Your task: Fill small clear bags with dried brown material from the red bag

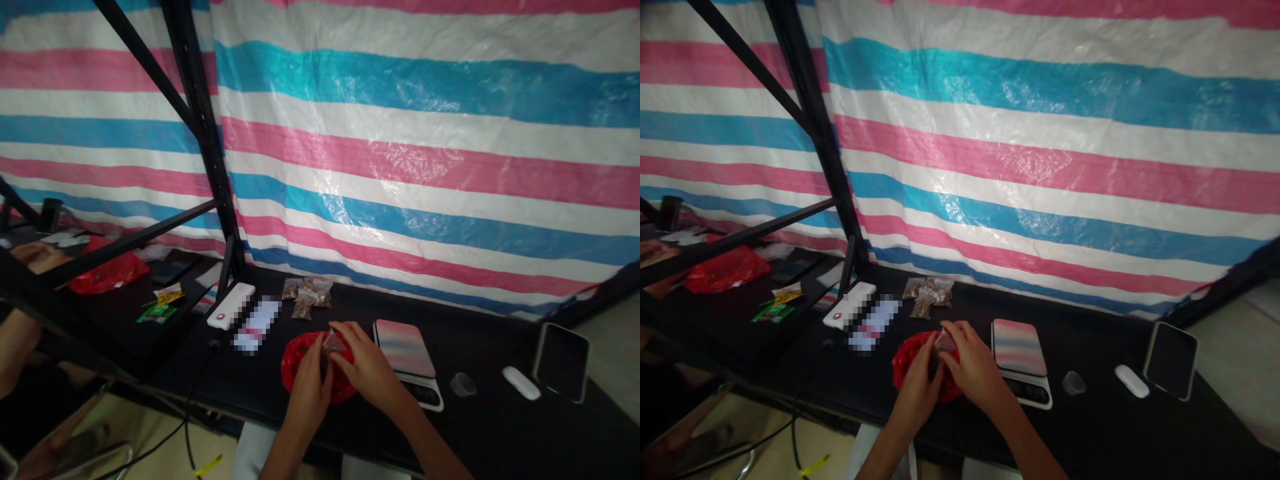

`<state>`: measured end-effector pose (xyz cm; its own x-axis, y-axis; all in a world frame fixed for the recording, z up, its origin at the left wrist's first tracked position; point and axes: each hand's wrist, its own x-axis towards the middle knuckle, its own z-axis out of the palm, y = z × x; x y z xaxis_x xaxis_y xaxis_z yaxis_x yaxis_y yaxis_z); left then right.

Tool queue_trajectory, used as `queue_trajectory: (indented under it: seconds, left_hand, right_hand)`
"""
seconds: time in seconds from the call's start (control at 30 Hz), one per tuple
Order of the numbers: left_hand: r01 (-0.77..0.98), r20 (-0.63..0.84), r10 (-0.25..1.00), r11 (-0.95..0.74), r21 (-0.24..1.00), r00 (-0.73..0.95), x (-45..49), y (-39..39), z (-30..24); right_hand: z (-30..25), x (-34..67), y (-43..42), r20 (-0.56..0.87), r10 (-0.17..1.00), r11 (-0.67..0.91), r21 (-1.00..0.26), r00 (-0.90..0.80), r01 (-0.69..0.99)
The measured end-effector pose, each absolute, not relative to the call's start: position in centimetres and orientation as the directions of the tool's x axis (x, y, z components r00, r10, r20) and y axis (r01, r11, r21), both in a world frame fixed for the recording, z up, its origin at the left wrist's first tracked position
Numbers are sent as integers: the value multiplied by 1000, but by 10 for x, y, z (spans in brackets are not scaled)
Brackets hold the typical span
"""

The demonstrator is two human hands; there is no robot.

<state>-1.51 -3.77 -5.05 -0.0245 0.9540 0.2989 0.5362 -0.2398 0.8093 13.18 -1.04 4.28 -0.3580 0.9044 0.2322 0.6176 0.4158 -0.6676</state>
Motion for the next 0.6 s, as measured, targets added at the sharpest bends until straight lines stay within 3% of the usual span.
queue_trajectory:
  seconds: [0.17,0.37,0.6]
  left_hand:
    - [539,279,960,-243,807,15,-16,-36,-52]
    - [586,332,942,-244,772,-46,-17,-35,-43]
    - [555,323,945,-242,796,-51,-18,-32,-37]
  right_hand:
    - [36,132,-7,254,893,438,-683,-373,584]
    - [36,132,-6,306,883,469,-596,-356,651]
    - [45,135,-9,330,841,538,-584,-428,607]
